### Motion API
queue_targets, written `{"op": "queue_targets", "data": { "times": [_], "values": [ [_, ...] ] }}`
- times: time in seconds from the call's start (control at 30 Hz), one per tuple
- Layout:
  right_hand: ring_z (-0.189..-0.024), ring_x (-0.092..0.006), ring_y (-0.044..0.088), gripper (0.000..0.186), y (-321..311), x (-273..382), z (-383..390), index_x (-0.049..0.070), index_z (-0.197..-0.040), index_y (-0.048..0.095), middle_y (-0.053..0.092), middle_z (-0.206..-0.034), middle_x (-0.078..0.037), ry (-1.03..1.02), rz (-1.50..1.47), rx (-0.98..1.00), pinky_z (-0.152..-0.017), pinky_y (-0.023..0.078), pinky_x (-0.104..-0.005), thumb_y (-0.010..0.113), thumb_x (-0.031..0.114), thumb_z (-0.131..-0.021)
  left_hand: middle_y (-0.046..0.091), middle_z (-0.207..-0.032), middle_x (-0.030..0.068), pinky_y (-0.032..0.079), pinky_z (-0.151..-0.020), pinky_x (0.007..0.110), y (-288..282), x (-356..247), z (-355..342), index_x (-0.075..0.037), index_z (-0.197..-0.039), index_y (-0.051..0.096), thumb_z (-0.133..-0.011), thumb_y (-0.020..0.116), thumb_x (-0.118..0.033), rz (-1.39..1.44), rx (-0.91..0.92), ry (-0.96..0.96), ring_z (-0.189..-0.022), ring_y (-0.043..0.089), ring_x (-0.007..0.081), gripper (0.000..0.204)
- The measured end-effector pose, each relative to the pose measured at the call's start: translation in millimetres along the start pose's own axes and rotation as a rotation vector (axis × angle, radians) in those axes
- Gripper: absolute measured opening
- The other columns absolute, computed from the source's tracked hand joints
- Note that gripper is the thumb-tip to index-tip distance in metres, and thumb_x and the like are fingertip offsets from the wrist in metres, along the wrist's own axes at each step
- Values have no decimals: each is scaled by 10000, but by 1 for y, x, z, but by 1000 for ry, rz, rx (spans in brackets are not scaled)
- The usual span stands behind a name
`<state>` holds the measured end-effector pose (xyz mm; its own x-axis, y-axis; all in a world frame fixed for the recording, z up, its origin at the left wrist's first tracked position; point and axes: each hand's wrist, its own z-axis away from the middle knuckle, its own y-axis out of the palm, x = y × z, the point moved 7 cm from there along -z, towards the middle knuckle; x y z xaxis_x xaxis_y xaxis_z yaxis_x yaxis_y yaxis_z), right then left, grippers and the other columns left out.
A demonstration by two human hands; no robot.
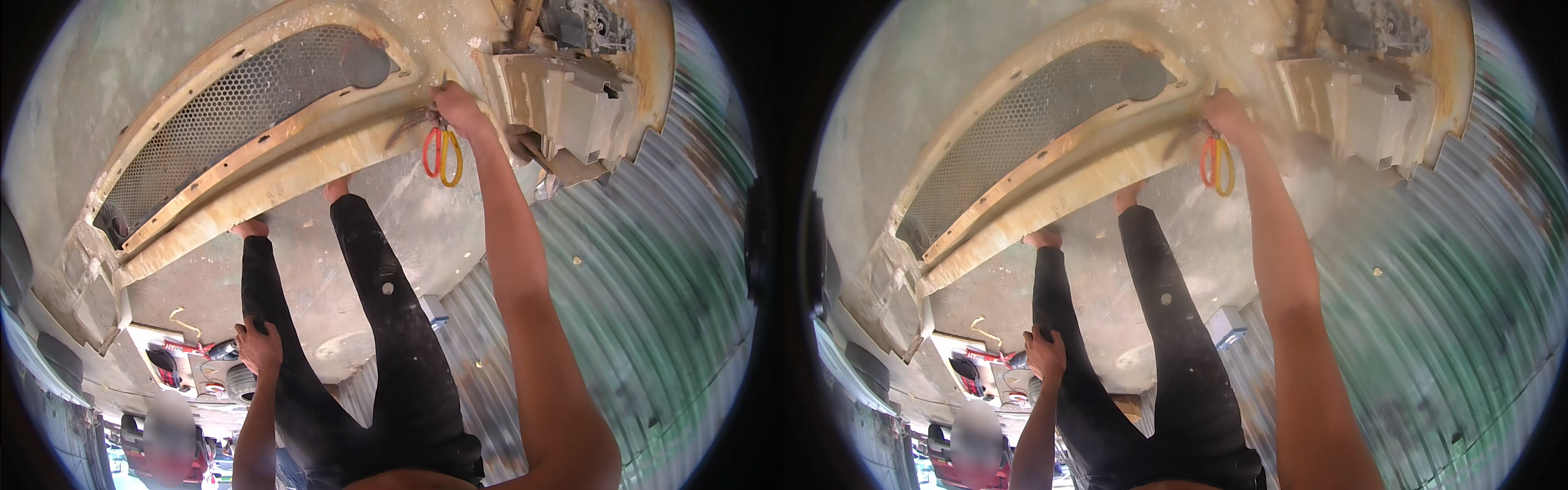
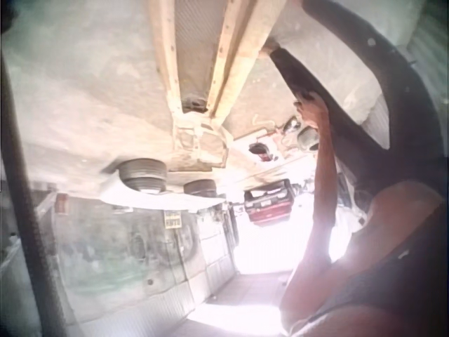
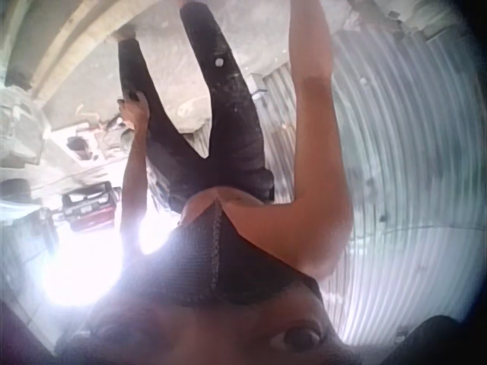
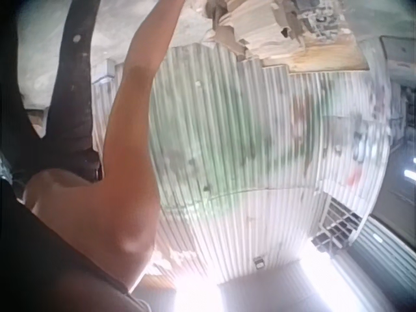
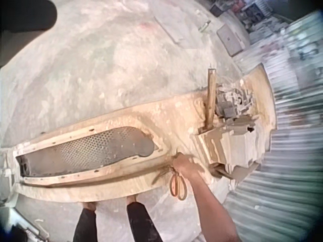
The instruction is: The person removes a mesh grille from a car bumper using scissors, then uses a hammer to tap and adjust the bumper frame. The person handles the bumper, mesh grille, scissors, and hammer in a workshop setting.
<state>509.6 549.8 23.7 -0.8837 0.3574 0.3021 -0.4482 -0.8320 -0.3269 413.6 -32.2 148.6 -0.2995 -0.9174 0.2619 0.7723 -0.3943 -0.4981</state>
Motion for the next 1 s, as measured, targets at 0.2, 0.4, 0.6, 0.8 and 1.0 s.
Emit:
{"op": "queue_targets", "data": {
  "times": [0.2,0.4,0.6,0.8,1.0],
  "values": [
    [-528,-166,550,311,-4,38,-2,-12,-982,451,541,-724,-73,-163,138,-141,-477,452,-322,471,292,-1045,543,-1094,179,519,-840,496,8,1,1,-56,-1170,580,-872,599,-310,-13,-7,0,-1029,595,375,392],
    [-520,-148,545,328,17,47,-3,7,-987,460,512,-672,-55,-95,141,74,-453,439,-311,487,329,-1043,552,-1090,172,525,-838,494,-1,-6,6,-65,-1141,589,-854,618,-305,-2,-21,-15,-1032,597,367,375],
    [-506,-128,495,331,38,-3,2,37,-941,507,484,-663,-21,-140,209,99,-473,429,-297,512,355,-1035,553,-1099,165,534,-827,495,-11,-4,-1,-69,-1122,598,-851,619,-303,64,-6,-16,-1038,598,359,359],
    [-633,-101,471,335,75,24,49,58,-864,483,433,-680,7,-520,125,-65,-602,417,-276,464,325,-1065,549,-1109,163,529,-841,495,-6,8,-2,-69,-1149,585,-859,610,-294,87,-21,-31,-1057,588,354,369],
    [-597,-129,474,411,110,125,114,34,-718,585,519,-620,-17,-838,84,-149,-596,426,-327,564,325,-1008,551,-1124,172,519,-826,493,-5,11,-1,-65,-1152,580,-854,624,-276,159,6,-32,-1054,584,361,368]
  ]
}}
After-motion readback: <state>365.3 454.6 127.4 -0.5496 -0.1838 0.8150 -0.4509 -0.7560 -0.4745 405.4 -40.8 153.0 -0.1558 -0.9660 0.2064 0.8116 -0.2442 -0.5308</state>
